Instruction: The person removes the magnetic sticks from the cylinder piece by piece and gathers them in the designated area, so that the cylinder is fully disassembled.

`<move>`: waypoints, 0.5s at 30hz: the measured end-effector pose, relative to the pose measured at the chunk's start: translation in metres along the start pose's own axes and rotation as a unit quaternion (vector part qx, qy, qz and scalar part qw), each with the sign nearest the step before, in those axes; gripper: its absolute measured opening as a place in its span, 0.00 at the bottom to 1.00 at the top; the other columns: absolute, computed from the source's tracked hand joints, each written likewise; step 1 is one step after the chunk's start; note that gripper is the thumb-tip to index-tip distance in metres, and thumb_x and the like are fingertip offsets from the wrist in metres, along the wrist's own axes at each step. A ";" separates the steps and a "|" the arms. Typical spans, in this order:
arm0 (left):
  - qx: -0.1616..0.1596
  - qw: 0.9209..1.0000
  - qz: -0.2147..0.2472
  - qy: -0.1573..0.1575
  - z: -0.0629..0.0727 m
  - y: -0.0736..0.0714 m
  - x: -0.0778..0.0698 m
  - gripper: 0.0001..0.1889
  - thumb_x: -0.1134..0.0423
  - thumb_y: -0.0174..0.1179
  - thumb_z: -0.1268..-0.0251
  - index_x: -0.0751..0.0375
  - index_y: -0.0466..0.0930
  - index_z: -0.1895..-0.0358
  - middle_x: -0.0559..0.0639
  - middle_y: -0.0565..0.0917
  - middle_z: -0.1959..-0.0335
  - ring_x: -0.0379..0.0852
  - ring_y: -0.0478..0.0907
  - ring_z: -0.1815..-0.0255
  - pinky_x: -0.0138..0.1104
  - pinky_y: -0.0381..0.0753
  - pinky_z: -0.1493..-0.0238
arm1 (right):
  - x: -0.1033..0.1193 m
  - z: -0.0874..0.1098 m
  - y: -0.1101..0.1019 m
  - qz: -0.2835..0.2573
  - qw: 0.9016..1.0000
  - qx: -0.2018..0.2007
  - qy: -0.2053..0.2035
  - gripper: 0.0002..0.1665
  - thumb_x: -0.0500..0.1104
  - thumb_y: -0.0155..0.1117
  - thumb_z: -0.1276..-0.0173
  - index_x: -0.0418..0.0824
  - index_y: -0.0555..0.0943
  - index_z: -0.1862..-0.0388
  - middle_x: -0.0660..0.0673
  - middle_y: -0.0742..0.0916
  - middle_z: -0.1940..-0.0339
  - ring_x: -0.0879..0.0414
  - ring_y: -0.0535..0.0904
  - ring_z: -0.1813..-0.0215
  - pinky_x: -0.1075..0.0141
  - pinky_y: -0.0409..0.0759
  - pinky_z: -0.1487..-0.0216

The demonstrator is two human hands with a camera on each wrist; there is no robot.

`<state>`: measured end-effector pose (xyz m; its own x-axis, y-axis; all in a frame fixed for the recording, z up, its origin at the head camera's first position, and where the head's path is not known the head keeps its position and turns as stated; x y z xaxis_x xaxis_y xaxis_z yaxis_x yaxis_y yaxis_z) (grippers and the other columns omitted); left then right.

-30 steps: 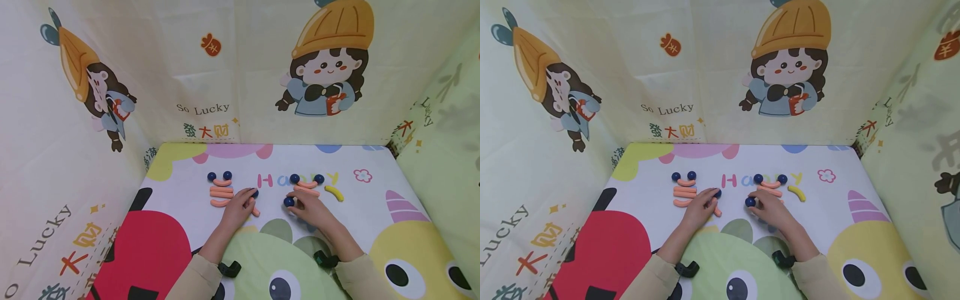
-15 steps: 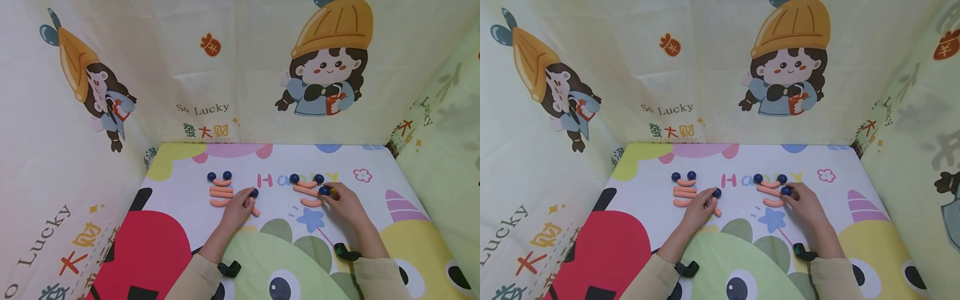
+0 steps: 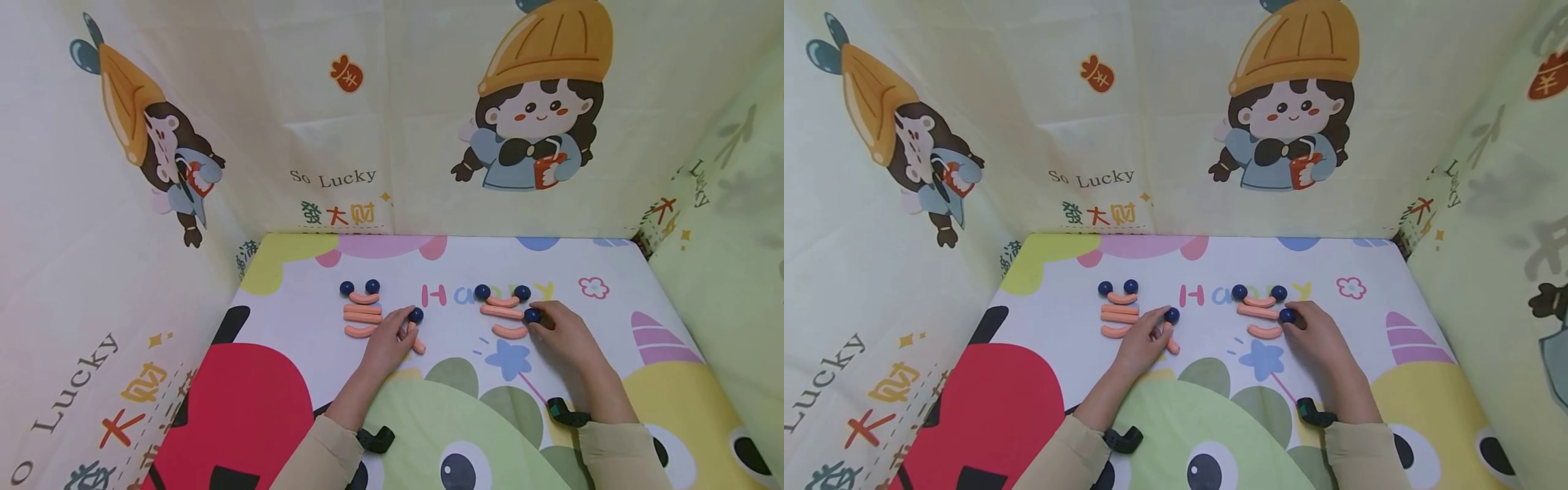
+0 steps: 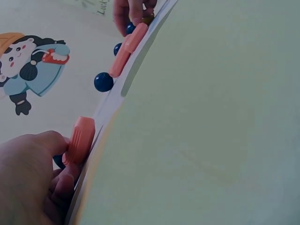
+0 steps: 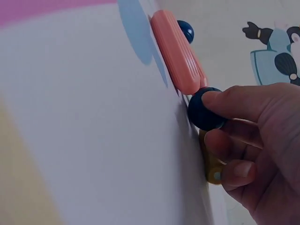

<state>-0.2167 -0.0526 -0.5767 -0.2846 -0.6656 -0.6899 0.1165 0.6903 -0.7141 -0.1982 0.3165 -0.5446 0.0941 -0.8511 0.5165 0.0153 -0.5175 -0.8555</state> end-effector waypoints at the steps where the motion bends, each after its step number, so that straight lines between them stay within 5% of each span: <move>1: -0.001 1.000 0.001 0.000 0.000 0.000 0.000 0.26 0.50 0.57 0.28 0.43 0.69 0.29 0.45 0.78 0.47 0.35 0.72 0.68 0.29 0.72 0.66 | 0.002 0.000 -0.001 0.001 1.000 0.002 -0.003 0.28 0.43 0.65 0.31 0.34 0.74 0.35 0.33 0.79 0.42 0.44 0.75 0.53 0.49 0.75 0.51; 7: -0.003 1.000 0.003 -0.011 0.000 0.000 0.000 0.26 0.49 0.58 0.29 0.43 0.69 0.29 0.48 0.75 0.41 0.34 0.72 0.68 0.28 0.73 0.66 | 0.020 -0.003 -0.005 -0.004 1.000 0.012 -0.011 0.27 0.47 0.62 0.28 0.37 0.74 0.34 0.34 0.78 0.39 0.44 0.76 0.53 0.48 0.75 0.51; 11: -0.003 1.000 0.005 -0.016 0.001 0.000 0.000 0.26 0.49 0.59 0.29 0.43 0.70 0.30 0.46 0.77 0.53 0.35 0.71 0.68 0.28 0.73 0.66 | 0.043 -0.012 0.001 -0.033 0.999 0.027 -0.018 0.26 0.49 0.62 0.28 0.41 0.75 0.35 0.38 0.80 0.42 0.45 0.78 0.52 0.48 0.77 0.49; 15: -0.003 1.000 0.000 -0.017 0.000 -0.001 0.000 0.26 0.49 0.58 0.29 0.44 0.70 0.30 0.43 0.75 0.63 0.35 0.71 0.68 0.28 0.72 0.66 | 0.072 -0.024 0.014 -0.052 0.997 0.039 -0.053 0.24 0.47 0.64 0.29 0.43 0.77 0.36 0.41 0.82 0.45 0.53 0.77 0.62 0.58 0.78 0.58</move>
<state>-0.2166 -0.0534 -0.5766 -0.2525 -0.6745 -0.6938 0.1103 0.6923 -0.7131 -0.2150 0.2462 -0.5184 0.1928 -0.7772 0.5990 0.1065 -0.5903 -0.8002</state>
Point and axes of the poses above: each hand's wrist, its own z-axis away from the middle knuckle, its own y-axis out of the palm, x = y × z, the point moved 3 cm from there along -z, towards the middle knuckle
